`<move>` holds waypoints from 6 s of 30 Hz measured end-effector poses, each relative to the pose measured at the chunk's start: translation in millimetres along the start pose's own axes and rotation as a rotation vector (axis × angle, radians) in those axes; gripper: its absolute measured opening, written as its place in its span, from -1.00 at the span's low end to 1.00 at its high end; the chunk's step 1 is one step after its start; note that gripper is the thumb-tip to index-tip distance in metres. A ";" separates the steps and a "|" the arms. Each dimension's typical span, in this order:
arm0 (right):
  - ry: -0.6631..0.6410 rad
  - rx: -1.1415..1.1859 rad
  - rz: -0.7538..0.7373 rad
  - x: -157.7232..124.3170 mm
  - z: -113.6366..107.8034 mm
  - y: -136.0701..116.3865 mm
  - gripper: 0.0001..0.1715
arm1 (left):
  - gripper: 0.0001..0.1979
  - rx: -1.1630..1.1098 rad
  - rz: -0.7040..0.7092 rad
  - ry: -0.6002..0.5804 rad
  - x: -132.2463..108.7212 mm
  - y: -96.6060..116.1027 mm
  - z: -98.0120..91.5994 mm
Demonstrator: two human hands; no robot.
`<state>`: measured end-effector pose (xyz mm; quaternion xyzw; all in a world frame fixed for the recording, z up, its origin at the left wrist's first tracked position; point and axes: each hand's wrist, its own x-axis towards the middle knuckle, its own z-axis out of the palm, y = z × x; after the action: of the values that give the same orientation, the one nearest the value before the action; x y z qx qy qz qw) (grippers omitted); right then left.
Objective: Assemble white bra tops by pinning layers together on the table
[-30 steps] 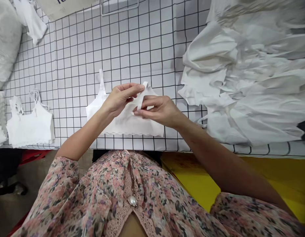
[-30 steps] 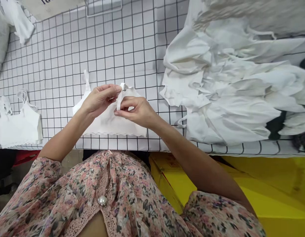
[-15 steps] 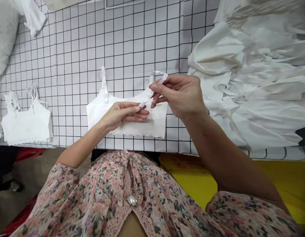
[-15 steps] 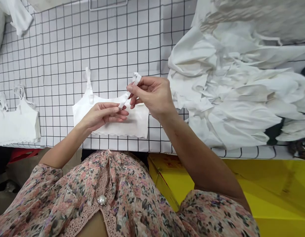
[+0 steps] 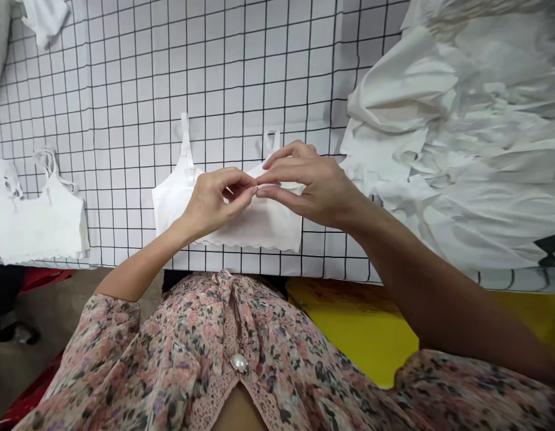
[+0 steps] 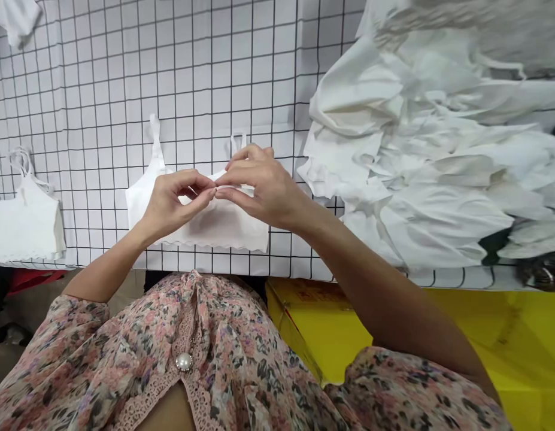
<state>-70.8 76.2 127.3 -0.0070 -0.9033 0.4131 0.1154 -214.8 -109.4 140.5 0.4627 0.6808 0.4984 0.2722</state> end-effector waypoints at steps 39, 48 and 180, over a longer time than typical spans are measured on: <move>0.182 -0.214 0.027 -28.4 30.0 6.6 -0.80 | -0.86 0.471 0.108 -0.019 -13.7 -56.9 32.9; 0.173 -0.137 0.131 -48.6 37.8 2.5 -0.81 | -0.76 0.491 0.186 -0.058 -15.7 -53.0 36.5; 0.127 0.517 0.667 -24.2 10.9 -48.5 -0.76 | -0.74 -0.615 -0.560 -0.123 -8.4 -19.9 18.4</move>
<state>-45.6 33.4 151.8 -0.2951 -0.7093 0.6395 0.0287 -203.1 -110.6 114.7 0.1858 0.5822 0.5565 0.5629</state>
